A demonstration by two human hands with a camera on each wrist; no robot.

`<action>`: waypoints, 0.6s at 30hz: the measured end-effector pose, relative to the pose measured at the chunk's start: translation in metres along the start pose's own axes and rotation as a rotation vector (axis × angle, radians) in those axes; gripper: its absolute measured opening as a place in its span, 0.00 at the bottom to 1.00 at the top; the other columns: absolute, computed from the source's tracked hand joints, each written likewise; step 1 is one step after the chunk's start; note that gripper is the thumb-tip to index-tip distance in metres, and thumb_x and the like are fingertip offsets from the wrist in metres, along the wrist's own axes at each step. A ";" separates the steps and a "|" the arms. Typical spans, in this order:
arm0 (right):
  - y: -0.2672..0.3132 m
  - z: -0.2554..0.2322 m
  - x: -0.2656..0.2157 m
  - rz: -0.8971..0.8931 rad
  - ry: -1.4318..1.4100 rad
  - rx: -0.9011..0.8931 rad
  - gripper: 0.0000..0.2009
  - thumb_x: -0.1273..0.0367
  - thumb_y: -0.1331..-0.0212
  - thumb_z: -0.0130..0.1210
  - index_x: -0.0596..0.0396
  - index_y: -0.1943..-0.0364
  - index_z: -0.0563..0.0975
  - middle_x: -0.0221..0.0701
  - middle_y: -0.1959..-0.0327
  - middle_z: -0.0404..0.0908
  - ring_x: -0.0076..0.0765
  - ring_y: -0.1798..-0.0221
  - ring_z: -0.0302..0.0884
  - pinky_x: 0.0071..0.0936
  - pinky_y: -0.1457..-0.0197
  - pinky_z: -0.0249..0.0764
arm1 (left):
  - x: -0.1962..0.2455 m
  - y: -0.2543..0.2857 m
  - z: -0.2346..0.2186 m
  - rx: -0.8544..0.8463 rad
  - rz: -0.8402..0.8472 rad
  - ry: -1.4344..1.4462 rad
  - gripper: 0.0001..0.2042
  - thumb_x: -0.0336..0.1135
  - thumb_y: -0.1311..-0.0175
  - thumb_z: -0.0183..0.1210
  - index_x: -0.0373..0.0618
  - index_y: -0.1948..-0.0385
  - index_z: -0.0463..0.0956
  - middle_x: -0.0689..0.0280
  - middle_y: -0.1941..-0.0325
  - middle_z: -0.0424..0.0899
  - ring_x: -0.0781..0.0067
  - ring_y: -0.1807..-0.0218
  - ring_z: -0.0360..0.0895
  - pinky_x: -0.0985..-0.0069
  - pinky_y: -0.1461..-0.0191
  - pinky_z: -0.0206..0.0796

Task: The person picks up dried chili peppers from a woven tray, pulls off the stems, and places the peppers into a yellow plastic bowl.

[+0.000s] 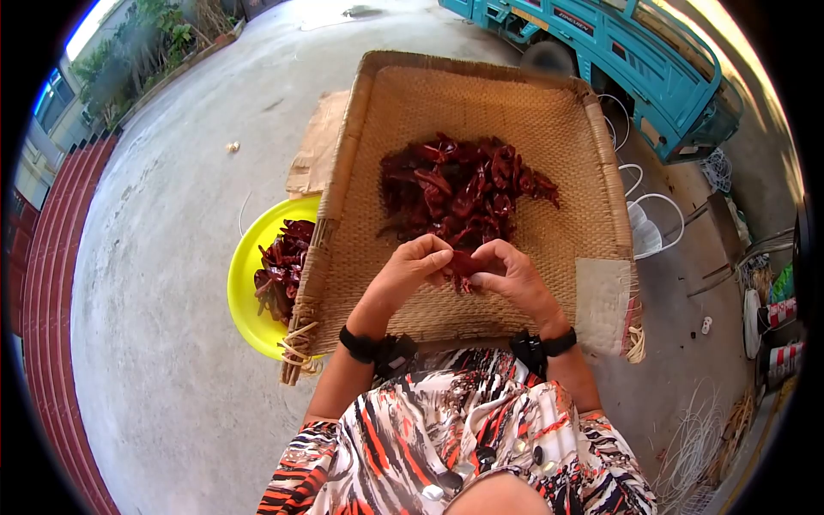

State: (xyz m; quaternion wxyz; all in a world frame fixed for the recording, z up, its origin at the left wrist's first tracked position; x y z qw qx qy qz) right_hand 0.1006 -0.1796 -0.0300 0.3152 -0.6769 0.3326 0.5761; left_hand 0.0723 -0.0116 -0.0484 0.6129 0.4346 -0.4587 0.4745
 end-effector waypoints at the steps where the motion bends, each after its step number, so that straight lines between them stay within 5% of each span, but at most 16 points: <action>1: 0.000 -0.003 0.002 -0.031 0.006 0.039 0.12 0.79 0.43 0.60 0.55 0.55 0.74 0.24 0.62 0.76 0.19 0.59 0.76 0.18 0.58 0.75 | 0.002 0.000 -0.002 0.041 0.026 0.001 0.09 0.39 0.30 0.57 0.43 0.61 0.76 0.72 0.69 0.78 0.85 0.69 0.72 0.84 0.62 0.66; 9: 0.002 -0.029 0.029 0.030 0.127 0.159 0.09 0.74 0.41 0.59 0.54 0.56 0.76 0.20 0.63 0.75 0.17 0.62 0.71 0.18 0.58 0.71 | 0.051 0.041 -0.088 0.705 0.596 0.460 0.05 0.32 0.28 0.52 0.44 0.58 0.73 0.68 0.69 0.76 0.80 0.71 0.73 0.80 0.66 0.70; 13: 0.002 -0.012 0.009 -0.093 0.402 0.062 0.12 0.76 0.45 0.59 0.53 0.56 0.78 0.29 0.65 0.76 0.27 0.61 0.76 0.23 0.57 0.73 | 0.052 0.077 -0.137 1.097 0.597 0.571 0.20 0.34 0.27 0.52 0.47 0.37 0.59 0.62 0.55 0.80 0.79 0.68 0.74 0.82 0.65 0.70; 15: 0.002 -0.002 0.006 -0.137 0.509 0.006 0.13 0.76 0.46 0.58 0.53 0.55 0.79 0.31 0.65 0.75 0.30 0.62 0.76 0.24 0.58 0.74 | 0.051 0.085 -0.139 1.209 0.559 0.592 0.18 0.33 0.29 0.53 0.47 0.39 0.62 0.62 0.55 0.80 0.79 0.67 0.75 0.82 0.62 0.70; 18: -0.002 0.000 0.013 -0.214 0.628 -0.003 0.12 0.76 0.46 0.58 0.54 0.57 0.79 0.33 0.64 0.75 0.31 0.63 0.77 0.25 0.59 0.74 | 0.050 0.069 -0.138 0.988 0.491 0.480 0.15 0.30 0.31 0.54 0.46 0.44 0.68 0.64 0.57 0.80 0.79 0.66 0.76 0.82 0.60 0.71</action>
Point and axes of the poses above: each hand's wrist, its own y-axis away from the middle knuckle, its own z-axis out of the palm, x = y × z, the point moved 7 cm from there along -y, towards the middle knuckle
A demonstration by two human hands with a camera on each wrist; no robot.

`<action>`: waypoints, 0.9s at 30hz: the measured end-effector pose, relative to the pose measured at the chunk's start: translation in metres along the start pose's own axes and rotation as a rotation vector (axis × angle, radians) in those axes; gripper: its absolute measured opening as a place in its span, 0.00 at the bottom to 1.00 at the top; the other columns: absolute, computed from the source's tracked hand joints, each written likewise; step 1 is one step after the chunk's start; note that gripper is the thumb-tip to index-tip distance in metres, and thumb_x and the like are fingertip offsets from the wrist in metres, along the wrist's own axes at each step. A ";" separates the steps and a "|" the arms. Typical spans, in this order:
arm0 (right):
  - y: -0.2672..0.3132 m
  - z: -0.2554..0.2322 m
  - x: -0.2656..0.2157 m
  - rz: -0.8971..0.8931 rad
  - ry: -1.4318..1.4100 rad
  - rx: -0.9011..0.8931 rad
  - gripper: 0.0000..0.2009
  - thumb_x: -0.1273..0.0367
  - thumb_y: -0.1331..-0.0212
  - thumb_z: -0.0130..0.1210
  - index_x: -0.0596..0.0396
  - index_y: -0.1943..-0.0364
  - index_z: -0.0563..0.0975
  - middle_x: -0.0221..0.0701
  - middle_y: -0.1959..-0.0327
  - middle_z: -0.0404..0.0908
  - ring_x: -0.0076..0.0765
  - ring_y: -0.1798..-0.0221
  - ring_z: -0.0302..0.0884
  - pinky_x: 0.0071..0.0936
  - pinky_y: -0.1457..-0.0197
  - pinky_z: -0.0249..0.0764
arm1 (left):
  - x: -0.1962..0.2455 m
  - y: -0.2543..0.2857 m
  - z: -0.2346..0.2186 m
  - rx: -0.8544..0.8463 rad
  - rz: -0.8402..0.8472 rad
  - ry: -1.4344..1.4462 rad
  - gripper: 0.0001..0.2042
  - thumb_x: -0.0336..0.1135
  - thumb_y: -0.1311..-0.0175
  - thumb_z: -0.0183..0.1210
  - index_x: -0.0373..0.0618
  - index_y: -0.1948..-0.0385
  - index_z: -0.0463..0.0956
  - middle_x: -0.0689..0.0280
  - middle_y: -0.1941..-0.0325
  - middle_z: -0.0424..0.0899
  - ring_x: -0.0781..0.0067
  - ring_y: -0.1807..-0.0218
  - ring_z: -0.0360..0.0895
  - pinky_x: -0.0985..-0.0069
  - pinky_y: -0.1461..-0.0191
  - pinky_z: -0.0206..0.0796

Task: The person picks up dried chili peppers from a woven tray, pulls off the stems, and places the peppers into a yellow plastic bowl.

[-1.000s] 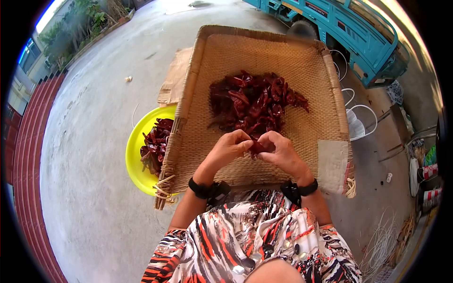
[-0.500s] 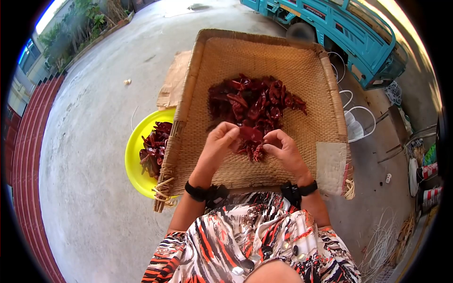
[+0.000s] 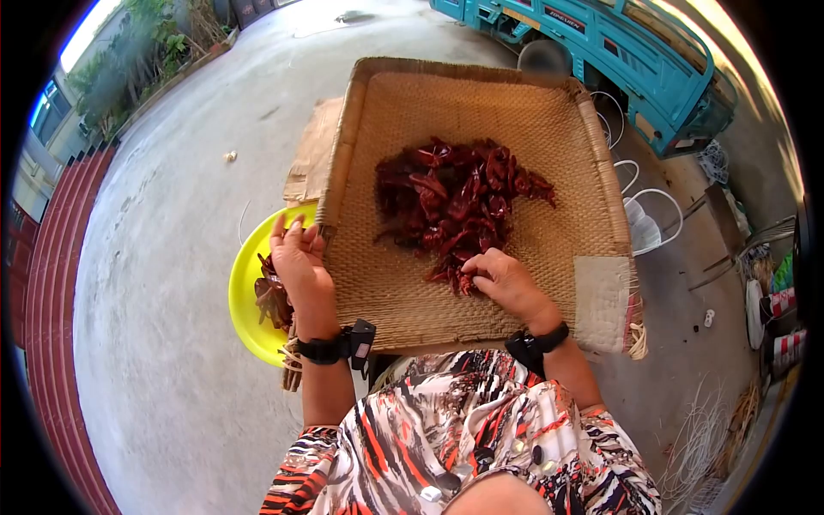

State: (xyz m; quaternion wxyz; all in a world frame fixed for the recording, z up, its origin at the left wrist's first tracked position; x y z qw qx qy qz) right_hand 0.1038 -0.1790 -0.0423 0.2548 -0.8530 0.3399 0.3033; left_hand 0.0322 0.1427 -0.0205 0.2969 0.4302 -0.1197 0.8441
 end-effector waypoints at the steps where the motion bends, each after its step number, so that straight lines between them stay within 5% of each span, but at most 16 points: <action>1: 0.000 -0.001 0.003 0.057 -0.050 0.013 0.11 0.76 0.46 0.58 0.53 0.57 0.80 0.32 0.65 0.75 0.30 0.63 0.77 0.25 0.59 0.74 | -0.005 0.004 0.011 -0.121 -0.030 -0.044 0.14 0.30 0.32 0.55 0.46 0.46 0.69 0.64 0.58 0.81 0.79 0.66 0.76 0.82 0.60 0.70; 3: 0.000 -0.004 0.004 0.169 -0.150 0.032 0.10 0.76 0.46 0.60 0.53 0.59 0.80 0.31 0.65 0.75 0.28 0.63 0.77 0.25 0.59 0.75 | -0.022 0.026 0.039 -0.357 -0.088 -0.132 0.11 0.30 0.33 0.56 0.45 0.50 0.73 0.65 0.59 0.81 0.80 0.66 0.76 0.82 0.59 0.70; 7: -0.002 -0.014 -0.006 0.105 -0.393 0.121 0.08 0.75 0.43 0.61 0.54 0.60 0.80 0.27 0.65 0.77 0.21 0.61 0.78 0.21 0.60 0.75 | -0.053 0.083 0.089 -0.806 -0.153 -0.479 0.11 0.31 0.35 0.60 0.39 0.54 0.74 0.67 0.65 0.79 0.84 0.66 0.73 0.83 0.62 0.68; 10: -0.004 -0.011 -0.016 0.163 -0.564 0.070 0.06 0.76 0.41 0.61 0.56 0.60 0.79 0.26 0.64 0.79 0.19 0.62 0.78 0.19 0.62 0.75 | -0.073 0.110 0.099 -0.986 -0.122 -0.673 0.15 0.32 0.37 0.64 0.36 0.53 0.72 0.66 0.66 0.79 0.81 0.66 0.75 0.81 0.64 0.69; 13: -0.003 -0.014 -0.032 0.166 -0.549 0.032 0.06 0.76 0.40 0.60 0.58 0.60 0.78 0.26 0.64 0.80 0.19 0.65 0.79 0.19 0.64 0.75 | -0.079 0.123 0.101 -1.059 -0.059 -0.734 0.09 0.32 0.34 0.60 0.37 0.58 0.75 0.68 0.68 0.80 0.84 0.67 0.74 0.83 0.62 0.68; 22: -0.002 -0.018 -0.031 0.078 -0.489 0.103 0.05 0.75 0.40 0.60 0.58 0.62 0.78 0.26 0.68 0.79 0.17 0.67 0.77 0.18 0.66 0.74 | -0.097 0.116 0.090 -1.052 -0.451 -0.524 0.09 0.37 0.28 0.54 0.41 0.64 0.75 0.70 0.72 0.79 0.85 0.70 0.72 0.84 0.64 0.66; 27: 0.003 -0.038 -0.002 0.193 -0.476 0.354 0.05 0.71 0.37 0.59 0.57 0.61 0.78 0.25 0.69 0.78 0.16 0.67 0.74 0.18 0.66 0.73 | -0.059 0.083 0.082 -0.673 -0.263 -0.293 0.07 0.36 0.28 0.53 0.43 0.60 0.74 0.69 0.70 0.79 0.85 0.71 0.71 0.83 0.66 0.66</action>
Point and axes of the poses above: each hand's wrist, its own y-axis away from the middle knuckle, its own z-axis out of the palm, x = y × z, the point moved 7 cm from there along -y, towards the middle knuckle
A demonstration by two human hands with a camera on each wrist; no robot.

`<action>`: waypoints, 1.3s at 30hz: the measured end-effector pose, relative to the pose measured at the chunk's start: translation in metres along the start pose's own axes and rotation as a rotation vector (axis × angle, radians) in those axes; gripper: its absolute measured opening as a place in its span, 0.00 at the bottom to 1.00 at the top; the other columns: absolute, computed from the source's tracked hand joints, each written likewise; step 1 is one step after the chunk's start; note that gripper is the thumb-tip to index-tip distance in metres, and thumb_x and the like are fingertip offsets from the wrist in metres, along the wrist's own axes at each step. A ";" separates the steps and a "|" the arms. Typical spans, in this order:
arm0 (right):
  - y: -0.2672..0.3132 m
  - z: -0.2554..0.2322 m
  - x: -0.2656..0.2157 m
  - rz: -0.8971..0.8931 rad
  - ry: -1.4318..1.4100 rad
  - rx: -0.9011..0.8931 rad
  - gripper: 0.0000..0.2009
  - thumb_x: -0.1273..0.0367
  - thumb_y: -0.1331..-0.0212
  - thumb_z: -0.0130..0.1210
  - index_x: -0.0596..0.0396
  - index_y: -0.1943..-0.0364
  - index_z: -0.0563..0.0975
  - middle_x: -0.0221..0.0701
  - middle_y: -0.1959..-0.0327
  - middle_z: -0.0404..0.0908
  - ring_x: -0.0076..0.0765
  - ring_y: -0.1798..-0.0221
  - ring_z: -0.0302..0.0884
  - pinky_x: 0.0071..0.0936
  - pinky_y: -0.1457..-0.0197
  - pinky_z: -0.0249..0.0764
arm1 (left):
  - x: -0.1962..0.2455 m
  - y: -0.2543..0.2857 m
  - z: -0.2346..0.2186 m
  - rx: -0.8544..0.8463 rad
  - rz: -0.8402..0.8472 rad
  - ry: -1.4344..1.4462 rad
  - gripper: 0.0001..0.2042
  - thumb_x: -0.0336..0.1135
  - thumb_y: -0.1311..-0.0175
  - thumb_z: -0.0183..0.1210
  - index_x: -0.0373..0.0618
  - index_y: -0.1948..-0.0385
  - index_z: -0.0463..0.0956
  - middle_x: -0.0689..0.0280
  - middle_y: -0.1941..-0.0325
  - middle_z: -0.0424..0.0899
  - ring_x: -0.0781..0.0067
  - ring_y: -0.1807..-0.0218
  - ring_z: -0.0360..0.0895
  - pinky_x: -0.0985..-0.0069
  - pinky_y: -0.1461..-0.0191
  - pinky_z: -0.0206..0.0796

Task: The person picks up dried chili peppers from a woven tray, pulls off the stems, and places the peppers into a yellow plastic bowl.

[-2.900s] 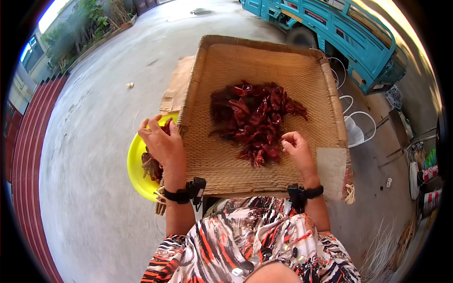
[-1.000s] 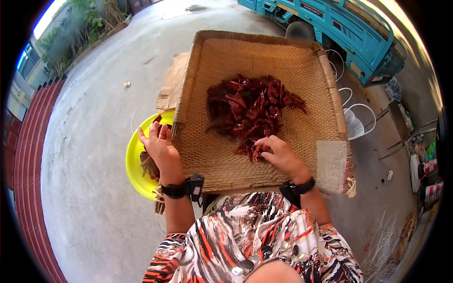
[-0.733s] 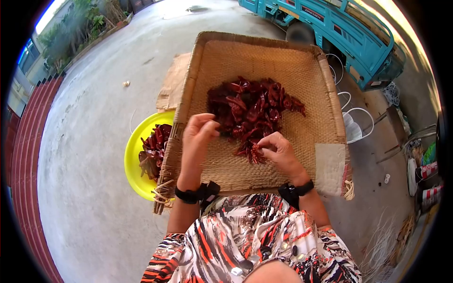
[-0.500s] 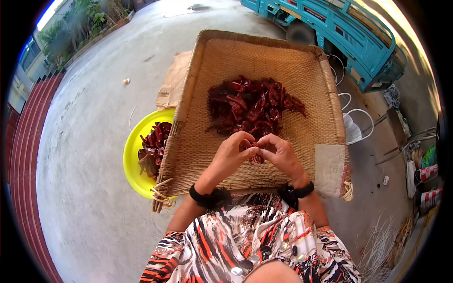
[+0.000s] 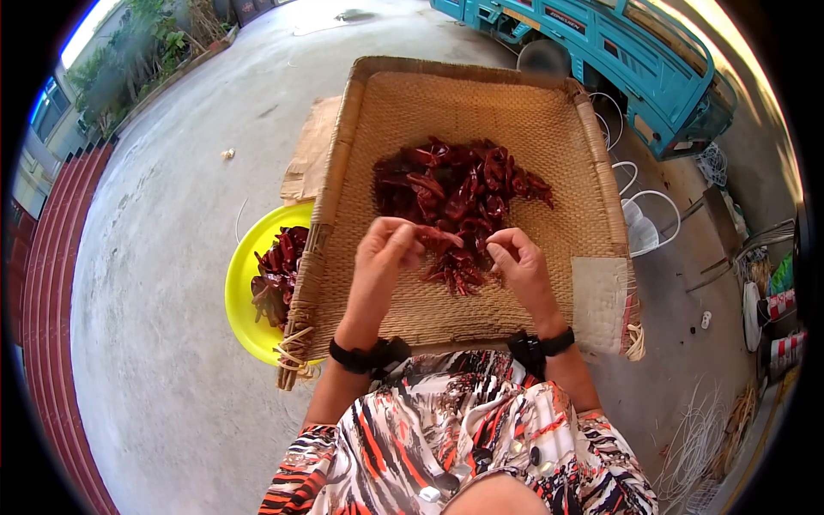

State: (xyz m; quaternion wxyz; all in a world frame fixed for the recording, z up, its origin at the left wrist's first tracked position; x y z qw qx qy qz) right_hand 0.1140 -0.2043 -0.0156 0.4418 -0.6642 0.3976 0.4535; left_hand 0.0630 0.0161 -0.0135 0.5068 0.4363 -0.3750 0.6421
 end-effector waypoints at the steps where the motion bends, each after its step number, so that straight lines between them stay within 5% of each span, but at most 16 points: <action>1: -0.001 -0.006 0.008 0.065 0.029 0.038 0.06 0.71 0.37 0.57 0.57 0.60 0.78 0.25 0.68 0.79 0.17 0.66 0.75 0.20 0.63 0.73 | 0.008 -0.002 -0.015 0.090 0.056 0.027 0.06 0.35 0.29 0.53 0.44 0.59 0.74 0.69 0.70 0.79 0.84 0.72 0.72 0.83 0.66 0.66; 6: 0.003 -0.001 0.034 0.104 0.253 -0.085 0.10 0.70 0.42 0.60 0.55 0.58 0.78 0.30 0.65 0.82 0.26 0.63 0.78 0.26 0.58 0.75 | 0.042 0.001 -0.089 0.493 0.339 0.265 0.10 0.32 0.28 0.52 0.46 0.49 0.71 0.67 0.68 0.79 0.82 0.73 0.72 0.83 0.69 0.67; 8: 0.005 0.009 0.039 0.095 0.390 -0.212 0.11 0.68 0.44 0.61 0.54 0.58 0.78 0.33 0.65 0.82 0.30 0.63 0.80 0.28 0.57 0.75 | 0.049 0.012 -0.106 0.668 0.378 0.303 0.18 0.30 0.28 0.52 0.50 0.38 0.62 0.68 0.63 0.77 0.82 0.71 0.73 0.83 0.68 0.69; 10: 0.008 0.016 0.034 0.020 0.542 -0.242 0.11 0.65 0.45 0.61 0.52 0.59 0.79 0.35 0.64 0.82 0.38 0.61 0.81 0.31 0.57 0.75 | 0.045 0.012 -0.120 0.764 0.352 0.281 0.19 0.29 0.30 0.53 0.48 0.39 0.63 0.68 0.62 0.78 0.82 0.70 0.74 0.84 0.67 0.69; 15: 0.007 0.020 0.036 -0.048 0.665 -0.264 0.10 0.65 0.45 0.60 0.51 0.60 0.80 0.35 0.64 0.82 0.36 0.63 0.80 0.30 0.58 0.75 | 0.035 -0.001 -0.071 0.355 0.176 0.067 0.12 0.29 0.34 0.58 0.42 0.51 0.73 0.69 0.62 0.78 0.83 0.68 0.73 0.85 0.63 0.68; 21: 0.006 0.020 0.010 0.054 0.149 -0.238 0.06 0.71 0.40 0.59 0.57 0.61 0.80 0.27 0.68 0.81 0.20 0.66 0.77 0.21 0.61 0.74 | -0.013 0.003 0.016 -0.228 0.050 -0.380 0.12 0.31 0.37 0.62 0.40 0.54 0.75 0.67 0.64 0.78 0.82 0.65 0.73 0.81 0.61 0.69; 27: 0.011 0.031 -0.005 0.093 -0.159 -0.352 0.05 0.72 0.36 0.57 0.57 0.60 0.79 0.23 0.66 0.80 0.17 0.64 0.76 0.17 0.61 0.73 | -0.023 0.009 0.033 -0.356 -0.021 -0.545 0.08 0.32 0.35 0.60 0.39 0.59 0.75 0.69 0.71 0.77 0.83 0.69 0.72 0.81 0.66 0.67; 33: 0.006 0.021 0.015 0.176 -0.069 -0.265 0.06 0.72 0.36 0.57 0.57 0.58 0.78 0.25 0.61 0.79 0.18 0.60 0.75 0.19 0.56 0.74 | -0.006 0.004 0.016 -0.160 0.023 -0.234 0.06 0.33 0.31 0.58 0.40 0.64 0.75 0.73 0.71 0.76 0.88 0.70 0.68 0.85 0.66 0.64; 39: 0.010 0.029 0.022 -0.057 0.353 -0.348 0.12 0.68 0.45 0.62 0.57 0.59 0.78 0.36 0.61 0.79 0.36 0.60 0.79 0.31 0.55 0.75 | 0.035 0.000 -0.053 0.332 0.291 0.079 0.04 0.31 0.30 0.54 0.44 0.59 0.74 0.70 0.70 0.77 0.83 0.73 0.70 0.85 0.68 0.62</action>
Point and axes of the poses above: each hand's wrist, its own y-axis away from the middle knuckle, its own z-axis out of the palm, x = y × z, the point moved 7 cm from there along -y, towards the middle knuckle
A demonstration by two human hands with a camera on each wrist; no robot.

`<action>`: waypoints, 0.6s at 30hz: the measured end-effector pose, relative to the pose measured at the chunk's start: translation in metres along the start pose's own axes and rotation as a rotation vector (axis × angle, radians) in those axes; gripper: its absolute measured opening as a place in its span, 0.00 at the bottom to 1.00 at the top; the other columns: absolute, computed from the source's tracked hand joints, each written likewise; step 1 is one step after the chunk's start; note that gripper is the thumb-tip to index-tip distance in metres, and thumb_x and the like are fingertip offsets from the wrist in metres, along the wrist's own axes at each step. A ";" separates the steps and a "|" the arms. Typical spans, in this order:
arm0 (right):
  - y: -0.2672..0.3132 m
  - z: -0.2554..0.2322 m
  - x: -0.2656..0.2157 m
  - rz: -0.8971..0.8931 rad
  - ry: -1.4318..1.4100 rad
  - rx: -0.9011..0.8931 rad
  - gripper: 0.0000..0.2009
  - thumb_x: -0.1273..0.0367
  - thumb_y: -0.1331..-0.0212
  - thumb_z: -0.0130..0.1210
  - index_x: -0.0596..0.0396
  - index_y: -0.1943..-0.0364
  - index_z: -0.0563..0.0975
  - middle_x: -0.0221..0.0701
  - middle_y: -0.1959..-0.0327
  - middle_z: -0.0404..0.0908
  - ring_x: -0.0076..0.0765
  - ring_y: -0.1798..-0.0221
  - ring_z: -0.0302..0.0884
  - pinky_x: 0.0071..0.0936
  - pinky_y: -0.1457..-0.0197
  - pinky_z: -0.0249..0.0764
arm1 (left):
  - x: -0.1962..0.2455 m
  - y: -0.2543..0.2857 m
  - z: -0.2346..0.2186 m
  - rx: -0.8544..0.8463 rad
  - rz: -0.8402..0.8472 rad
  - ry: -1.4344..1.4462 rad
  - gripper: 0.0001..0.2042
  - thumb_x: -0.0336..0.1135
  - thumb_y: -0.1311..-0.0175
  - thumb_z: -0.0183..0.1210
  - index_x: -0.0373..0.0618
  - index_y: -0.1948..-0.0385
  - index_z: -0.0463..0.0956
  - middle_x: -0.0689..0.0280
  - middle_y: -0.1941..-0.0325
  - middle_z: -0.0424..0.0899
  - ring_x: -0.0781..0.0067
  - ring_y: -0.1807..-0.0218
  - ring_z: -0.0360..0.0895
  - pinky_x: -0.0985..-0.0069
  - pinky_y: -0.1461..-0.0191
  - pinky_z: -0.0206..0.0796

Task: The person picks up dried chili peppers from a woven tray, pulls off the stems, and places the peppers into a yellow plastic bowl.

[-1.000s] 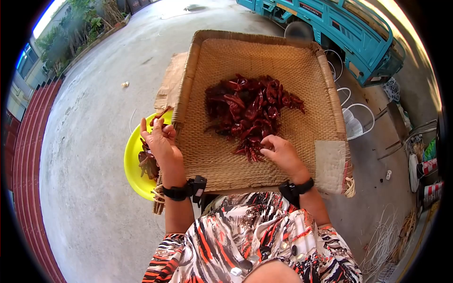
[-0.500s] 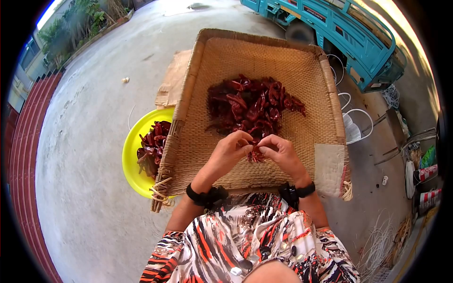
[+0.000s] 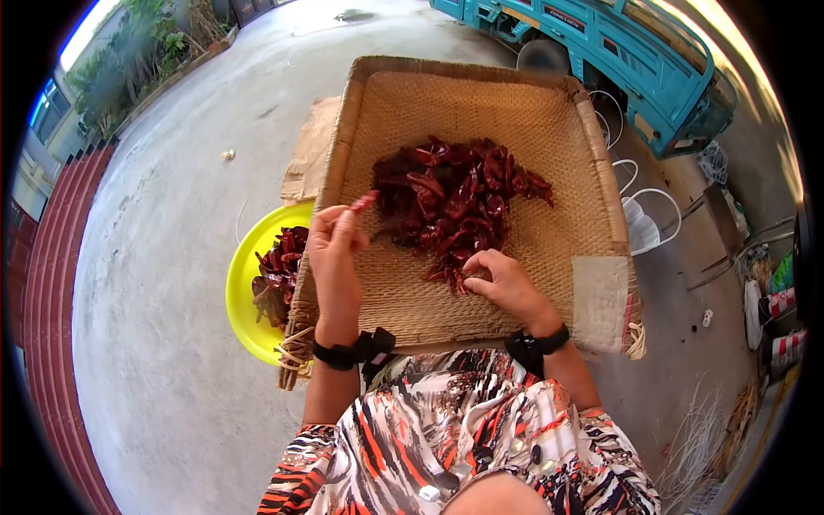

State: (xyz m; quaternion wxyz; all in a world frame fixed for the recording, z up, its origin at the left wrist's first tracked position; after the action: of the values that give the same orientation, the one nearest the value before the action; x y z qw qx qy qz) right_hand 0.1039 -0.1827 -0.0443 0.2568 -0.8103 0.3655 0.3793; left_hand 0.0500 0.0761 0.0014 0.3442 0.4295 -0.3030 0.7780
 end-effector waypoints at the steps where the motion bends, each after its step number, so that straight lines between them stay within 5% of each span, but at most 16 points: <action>1: 0.000 0.001 -0.004 -0.053 0.088 -0.011 0.11 0.67 0.46 0.62 0.56 0.60 0.78 0.36 0.61 0.79 0.37 0.59 0.79 0.32 0.55 0.75 | 0.007 -0.004 -0.012 0.090 0.017 0.054 0.04 0.31 0.30 0.54 0.43 0.59 0.73 0.69 0.68 0.77 0.84 0.73 0.68 0.85 0.67 0.64; 5: 0.002 0.007 -0.005 0.047 0.182 -0.092 0.11 0.66 0.48 0.63 0.53 0.63 0.78 0.36 0.63 0.77 0.42 0.59 0.79 0.35 0.54 0.75 | 0.017 -0.015 -0.070 0.391 0.123 0.248 0.07 0.31 0.28 0.51 0.43 0.53 0.69 0.67 0.65 0.76 0.80 0.71 0.71 0.82 0.65 0.68; 10: 0.001 0.008 0.000 0.032 0.246 -0.067 0.10 0.65 0.47 0.62 0.52 0.64 0.77 0.35 0.63 0.77 0.43 0.59 0.79 0.37 0.56 0.74 | 0.023 -0.008 -0.077 0.617 0.101 0.326 0.13 0.32 0.28 0.50 0.45 0.45 0.66 0.65 0.59 0.77 0.76 0.66 0.75 0.78 0.61 0.71; 16: 0.001 0.006 0.000 -0.059 0.350 0.030 0.09 0.68 0.46 0.60 0.53 0.63 0.76 0.37 0.64 0.79 0.43 0.61 0.79 0.36 0.58 0.75 | -0.001 -0.007 -0.017 0.041 -0.096 0.074 0.09 0.31 0.31 0.54 0.42 0.52 0.73 0.66 0.62 0.81 0.79 0.67 0.76 0.81 0.61 0.70; 18: 0.001 0.002 -0.002 0.028 0.162 0.027 0.09 0.70 0.45 0.59 0.54 0.61 0.76 0.36 0.65 0.80 0.38 0.63 0.80 0.32 0.59 0.75 | -0.010 0.004 0.014 -0.214 -0.148 -0.098 0.09 0.32 0.31 0.55 0.42 0.53 0.74 0.68 0.62 0.80 0.81 0.65 0.75 0.82 0.58 0.69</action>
State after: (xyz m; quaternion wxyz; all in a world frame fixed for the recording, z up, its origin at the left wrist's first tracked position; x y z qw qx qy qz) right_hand 0.1016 -0.1812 -0.0441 0.2317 -0.8296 0.4016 0.3112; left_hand 0.0569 0.0603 -0.0025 0.4295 0.4491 -0.3682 0.6916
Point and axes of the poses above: each hand's wrist, its own y-axis away from the middle knuckle, its own z-axis out of the palm, x = y × z, the point moved 7 cm from there along -y, towards the middle knuckle
